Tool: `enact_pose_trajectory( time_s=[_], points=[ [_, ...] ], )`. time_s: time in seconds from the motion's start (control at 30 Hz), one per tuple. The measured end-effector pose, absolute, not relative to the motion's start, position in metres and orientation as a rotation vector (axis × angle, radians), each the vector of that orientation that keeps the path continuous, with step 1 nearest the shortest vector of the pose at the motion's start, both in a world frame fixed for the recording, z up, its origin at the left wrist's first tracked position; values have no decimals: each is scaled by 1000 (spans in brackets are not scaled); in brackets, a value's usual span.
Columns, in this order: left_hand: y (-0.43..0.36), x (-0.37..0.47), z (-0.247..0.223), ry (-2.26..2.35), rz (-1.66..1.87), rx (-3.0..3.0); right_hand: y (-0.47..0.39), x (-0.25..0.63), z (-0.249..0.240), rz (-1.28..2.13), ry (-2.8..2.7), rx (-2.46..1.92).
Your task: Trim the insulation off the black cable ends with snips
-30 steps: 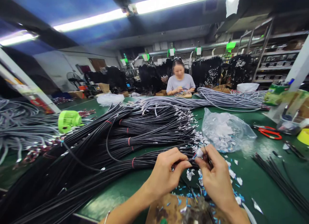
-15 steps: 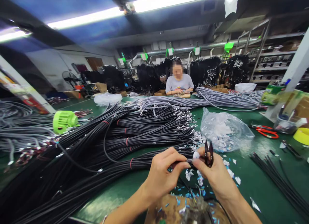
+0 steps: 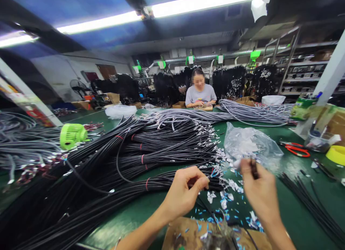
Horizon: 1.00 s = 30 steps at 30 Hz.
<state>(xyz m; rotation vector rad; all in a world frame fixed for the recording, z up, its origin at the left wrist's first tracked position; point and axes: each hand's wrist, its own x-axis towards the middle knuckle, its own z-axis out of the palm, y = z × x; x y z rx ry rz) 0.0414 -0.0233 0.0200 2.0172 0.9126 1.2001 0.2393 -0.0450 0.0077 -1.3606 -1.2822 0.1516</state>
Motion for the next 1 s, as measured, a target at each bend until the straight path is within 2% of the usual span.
enact_pose_trajectory(
  time_s=[0.27,0.47,0.67,1.0],
  points=[
    [-22,43,16,907,1283,1945,-55,209,19,230,-1687,-1160],
    [-27,46,12,925,1367,1993,-55,207,14,203,-1696,-1215],
    [-32,52,7,960,1513,2076,-55,203,0,313,-1671,-1302],
    [-28,52,6,993,1465,1934,-59,197,5,420,-1532,-1286]
  ],
)
